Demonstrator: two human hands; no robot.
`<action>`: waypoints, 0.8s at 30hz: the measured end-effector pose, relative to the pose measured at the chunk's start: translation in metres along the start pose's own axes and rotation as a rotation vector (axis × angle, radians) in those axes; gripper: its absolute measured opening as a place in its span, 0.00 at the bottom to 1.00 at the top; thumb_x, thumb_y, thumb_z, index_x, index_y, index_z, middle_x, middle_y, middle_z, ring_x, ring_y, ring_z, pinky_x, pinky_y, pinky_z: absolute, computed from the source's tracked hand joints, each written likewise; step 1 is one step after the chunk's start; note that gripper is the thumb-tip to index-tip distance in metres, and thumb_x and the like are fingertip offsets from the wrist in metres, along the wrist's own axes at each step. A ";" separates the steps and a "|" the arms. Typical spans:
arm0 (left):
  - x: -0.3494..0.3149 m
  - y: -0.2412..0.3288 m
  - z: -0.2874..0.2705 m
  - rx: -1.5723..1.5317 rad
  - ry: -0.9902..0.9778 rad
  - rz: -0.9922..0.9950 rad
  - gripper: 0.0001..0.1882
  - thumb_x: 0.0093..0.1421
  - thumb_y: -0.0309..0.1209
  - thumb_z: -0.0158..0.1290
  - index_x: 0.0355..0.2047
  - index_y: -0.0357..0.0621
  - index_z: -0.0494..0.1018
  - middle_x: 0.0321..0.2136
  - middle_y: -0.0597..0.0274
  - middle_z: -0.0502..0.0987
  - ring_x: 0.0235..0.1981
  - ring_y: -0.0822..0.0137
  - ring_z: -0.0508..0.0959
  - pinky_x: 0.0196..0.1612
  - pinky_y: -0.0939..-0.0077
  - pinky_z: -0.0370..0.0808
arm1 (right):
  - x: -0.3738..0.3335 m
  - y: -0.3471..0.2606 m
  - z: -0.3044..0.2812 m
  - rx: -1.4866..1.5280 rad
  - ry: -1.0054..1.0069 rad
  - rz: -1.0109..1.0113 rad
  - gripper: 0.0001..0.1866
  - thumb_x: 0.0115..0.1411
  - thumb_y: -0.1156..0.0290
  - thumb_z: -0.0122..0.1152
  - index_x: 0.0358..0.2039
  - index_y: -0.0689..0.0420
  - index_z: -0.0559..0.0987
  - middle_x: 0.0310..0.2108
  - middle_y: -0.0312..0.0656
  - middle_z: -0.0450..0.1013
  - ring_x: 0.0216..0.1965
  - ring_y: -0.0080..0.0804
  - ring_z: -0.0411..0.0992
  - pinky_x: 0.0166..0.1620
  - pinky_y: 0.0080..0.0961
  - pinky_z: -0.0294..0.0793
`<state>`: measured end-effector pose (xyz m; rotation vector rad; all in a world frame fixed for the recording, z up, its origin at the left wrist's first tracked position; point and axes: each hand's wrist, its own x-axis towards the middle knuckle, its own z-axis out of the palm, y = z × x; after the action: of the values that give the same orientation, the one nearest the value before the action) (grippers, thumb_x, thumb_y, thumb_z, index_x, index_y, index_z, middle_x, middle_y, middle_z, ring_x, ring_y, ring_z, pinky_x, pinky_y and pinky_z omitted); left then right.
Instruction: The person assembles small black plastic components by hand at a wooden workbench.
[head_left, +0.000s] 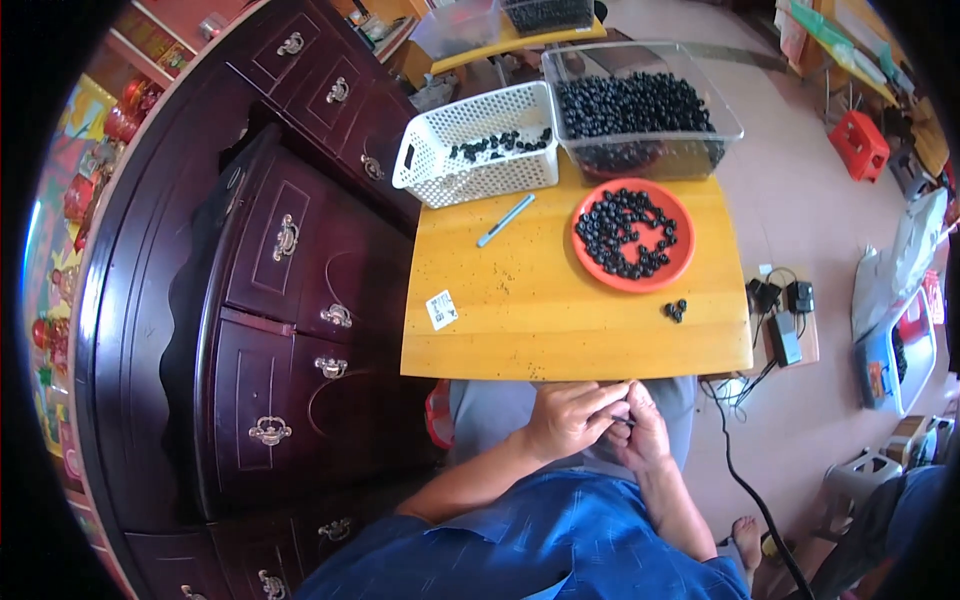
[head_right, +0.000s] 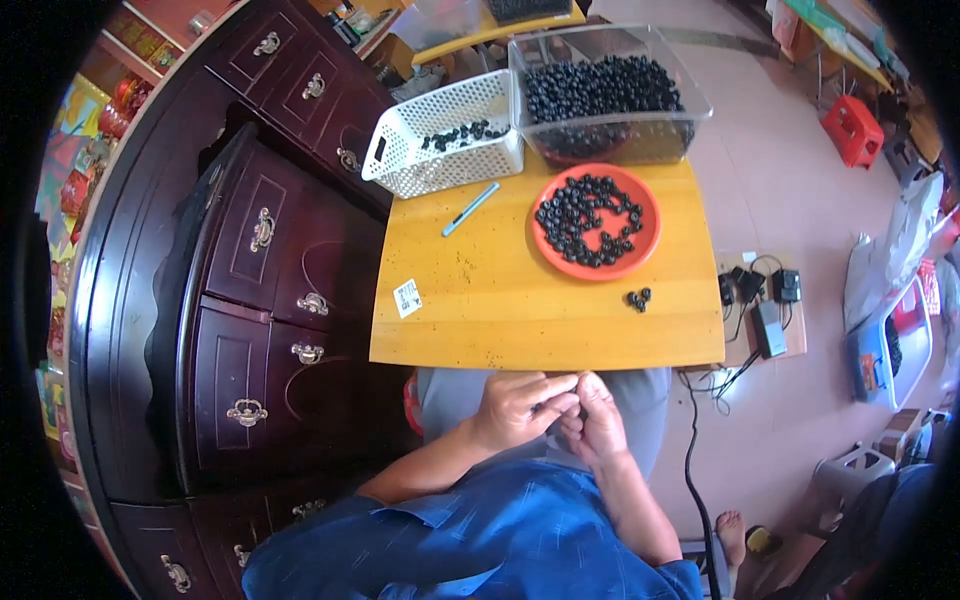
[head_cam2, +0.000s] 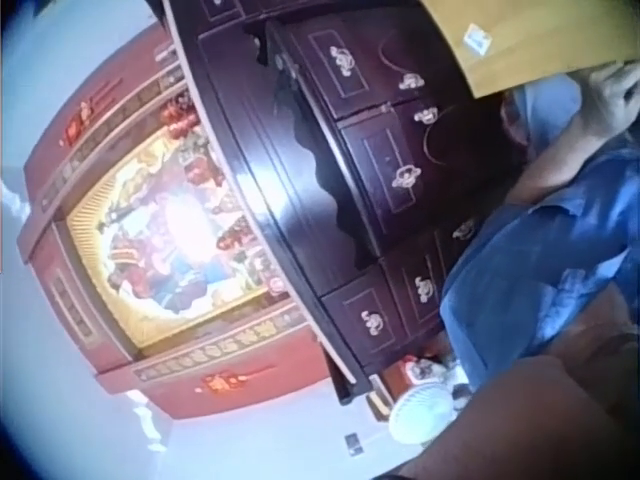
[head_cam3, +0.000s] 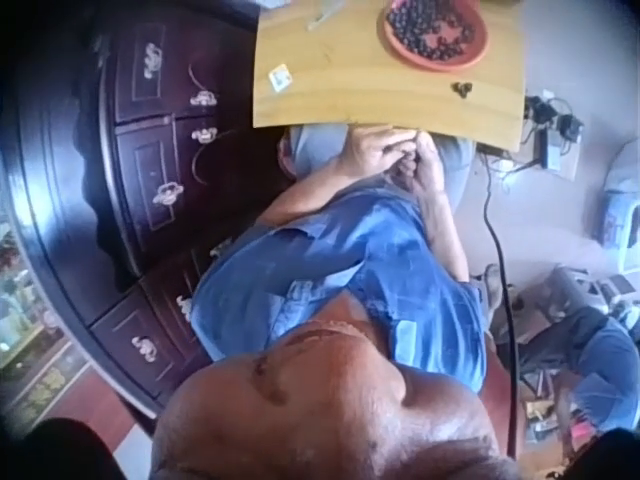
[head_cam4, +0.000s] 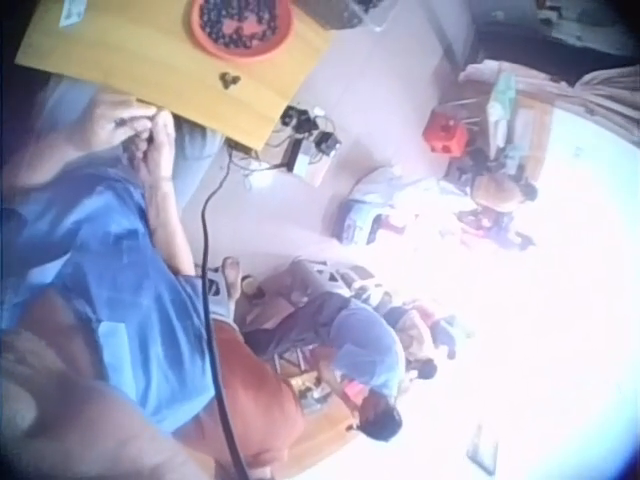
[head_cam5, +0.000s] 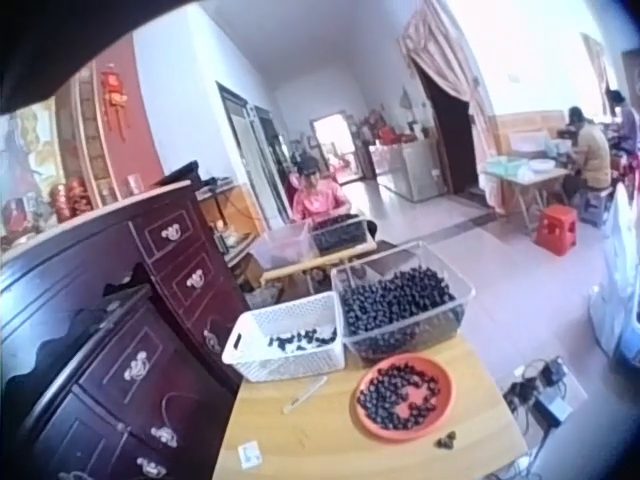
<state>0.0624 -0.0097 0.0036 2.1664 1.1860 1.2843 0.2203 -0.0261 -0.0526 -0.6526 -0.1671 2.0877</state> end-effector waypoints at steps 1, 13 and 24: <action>-0.001 0.001 -0.004 0.036 0.018 0.000 0.15 0.53 0.23 0.68 0.42 0.41 0.83 0.23 0.60 0.81 0.23 0.60 0.81 0.27 0.67 0.76 | 0.003 0.004 -0.001 0.012 -0.030 -0.001 0.15 0.71 0.53 0.58 0.34 0.49 0.71 0.23 0.32 0.68 0.18 0.16 0.60 0.18 0.13 0.56; -0.009 -0.005 -0.013 0.190 0.139 0.031 0.09 0.53 0.27 0.68 0.35 0.49 0.83 0.19 0.66 0.77 0.20 0.63 0.79 0.25 0.68 0.74 | 0.012 0.011 0.024 0.034 -0.011 -0.013 0.14 0.73 0.55 0.55 0.35 0.50 0.72 0.24 0.31 0.66 0.19 0.17 0.58 0.21 0.15 0.56; -0.006 -0.005 -0.012 0.088 0.133 0.008 0.11 0.54 0.24 0.67 0.38 0.43 0.82 0.26 0.60 0.82 0.23 0.61 0.82 0.28 0.70 0.76 | 0.007 0.013 0.026 -0.042 0.015 -0.071 0.11 0.73 0.58 0.56 0.34 0.48 0.72 0.25 0.30 0.66 0.19 0.18 0.59 0.21 0.15 0.55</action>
<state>0.0483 -0.0131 0.0031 2.1777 1.3095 1.4236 0.1942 -0.0242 -0.0379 -0.6777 -0.2231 2.0158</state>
